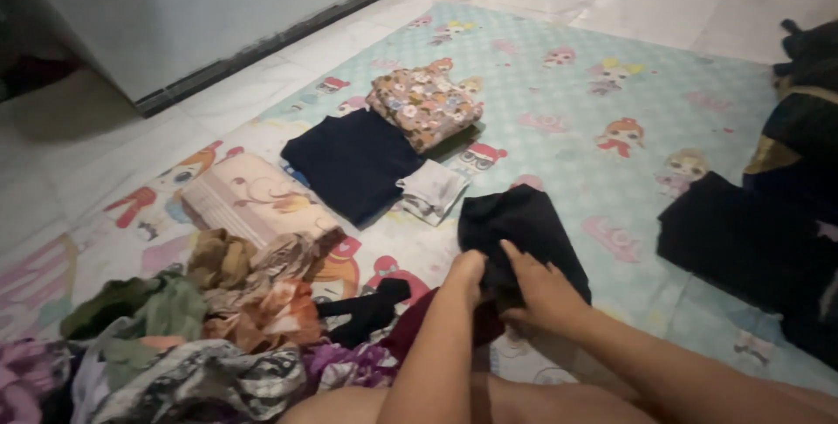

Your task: The person folds a white top, a floral dress, dark trousers, and a pair of underwear by hand on a mat, smoothing each item before placing it onto a stack.

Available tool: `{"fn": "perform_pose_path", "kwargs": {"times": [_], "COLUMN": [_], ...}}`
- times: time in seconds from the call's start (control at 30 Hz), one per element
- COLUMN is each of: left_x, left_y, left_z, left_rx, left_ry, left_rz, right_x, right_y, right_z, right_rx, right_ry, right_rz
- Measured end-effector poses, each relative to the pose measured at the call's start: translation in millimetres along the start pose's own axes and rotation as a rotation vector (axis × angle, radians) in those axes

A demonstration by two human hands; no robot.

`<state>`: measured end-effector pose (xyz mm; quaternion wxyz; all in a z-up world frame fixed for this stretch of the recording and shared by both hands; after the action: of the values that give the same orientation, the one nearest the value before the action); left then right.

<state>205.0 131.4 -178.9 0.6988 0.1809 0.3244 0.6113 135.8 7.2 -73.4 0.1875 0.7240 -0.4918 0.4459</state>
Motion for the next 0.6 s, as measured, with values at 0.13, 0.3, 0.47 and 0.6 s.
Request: {"fn": "perform_pose_path", "kwargs": {"times": [0.13, 0.3, 0.47, 0.6], "left_x": [-12, 107, 254, 319], "left_y": [37, 141, 230, 227], "left_z": [60, 204, 214, 146], "left_rx": [-0.118, -0.543, -0.785, -0.926], "left_ry": [-0.106, -0.114, 0.479, 1.399], "left_rz": [-0.284, 0.002, 0.488, 0.577], "right_x": [-7, 43, 86, 75], "right_y": [-18, -41, -110, -200], "right_z": [76, 111, 31, -30], "right_rx": [-0.387, -0.930, -0.811, -0.411], "right_ry": [-0.221, -1.200, -1.486, -1.799], "right_rz": [0.147, 0.356, 0.371, 0.228]}}
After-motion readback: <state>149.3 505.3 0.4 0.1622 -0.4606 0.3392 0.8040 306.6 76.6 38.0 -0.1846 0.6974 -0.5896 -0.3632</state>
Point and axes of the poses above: each hand's wrist, its own y-axis away from the middle knuckle, its own x-axis out of the back of the hand, z = x × y, the point moved 5 cm from there along -y, towards the middle knuckle, and after that the axes turned 11 degrees about -y, right-handed, at the moved point
